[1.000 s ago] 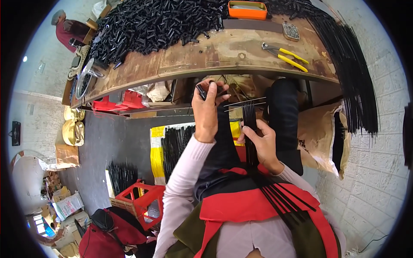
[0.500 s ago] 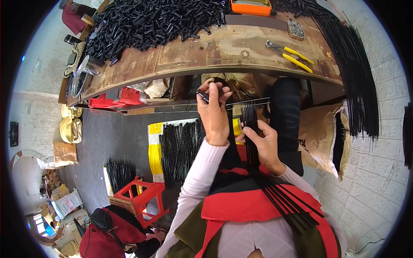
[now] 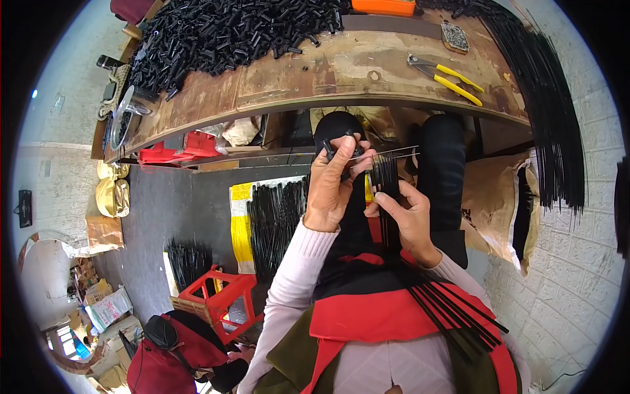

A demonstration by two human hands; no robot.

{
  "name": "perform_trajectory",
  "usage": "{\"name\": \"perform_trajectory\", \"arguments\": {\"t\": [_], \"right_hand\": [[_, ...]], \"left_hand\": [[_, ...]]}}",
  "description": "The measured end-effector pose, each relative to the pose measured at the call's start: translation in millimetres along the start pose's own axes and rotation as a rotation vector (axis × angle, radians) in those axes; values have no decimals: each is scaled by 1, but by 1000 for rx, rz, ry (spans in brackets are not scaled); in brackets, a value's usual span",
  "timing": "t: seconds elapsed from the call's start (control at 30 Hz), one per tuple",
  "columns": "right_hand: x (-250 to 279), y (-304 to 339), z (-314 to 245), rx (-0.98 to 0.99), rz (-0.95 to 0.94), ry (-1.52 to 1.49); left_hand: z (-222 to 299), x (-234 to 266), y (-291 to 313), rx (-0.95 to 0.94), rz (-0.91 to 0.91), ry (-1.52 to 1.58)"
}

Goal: The worker is manualy assembling, bundling, and trimming black wire harnesses at a workbench.

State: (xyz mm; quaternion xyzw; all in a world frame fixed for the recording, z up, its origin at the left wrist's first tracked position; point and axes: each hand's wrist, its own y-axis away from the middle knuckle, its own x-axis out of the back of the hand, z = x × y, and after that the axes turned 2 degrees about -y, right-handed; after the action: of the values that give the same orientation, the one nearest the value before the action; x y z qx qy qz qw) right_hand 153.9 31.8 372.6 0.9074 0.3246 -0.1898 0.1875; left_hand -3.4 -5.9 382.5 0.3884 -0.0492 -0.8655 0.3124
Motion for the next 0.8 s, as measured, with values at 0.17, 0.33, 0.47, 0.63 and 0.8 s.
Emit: {"name": "perform_trajectory", "arguments": {"t": [0.17, 0.33, 0.47, 0.63, 0.8], "right_hand": [[1, 1, -3, -14, 20, -23], [4, -1, -1, -25, 27, -31], [2, -1, -1, -16, -1, -16], [3, -2, 0, -18, -4, -13], [1, -3, 0, -6, -16, -17]], "left_hand": [[-3, 0, 2, 56, -41, 10], [-3, 0, 1, 31, -47, -17], [-3, 2, 2, 24, -47, -54], [-5, -1, 1, 36, -52, -92], [-9, 2, 1, 7, -58, -86]]}}
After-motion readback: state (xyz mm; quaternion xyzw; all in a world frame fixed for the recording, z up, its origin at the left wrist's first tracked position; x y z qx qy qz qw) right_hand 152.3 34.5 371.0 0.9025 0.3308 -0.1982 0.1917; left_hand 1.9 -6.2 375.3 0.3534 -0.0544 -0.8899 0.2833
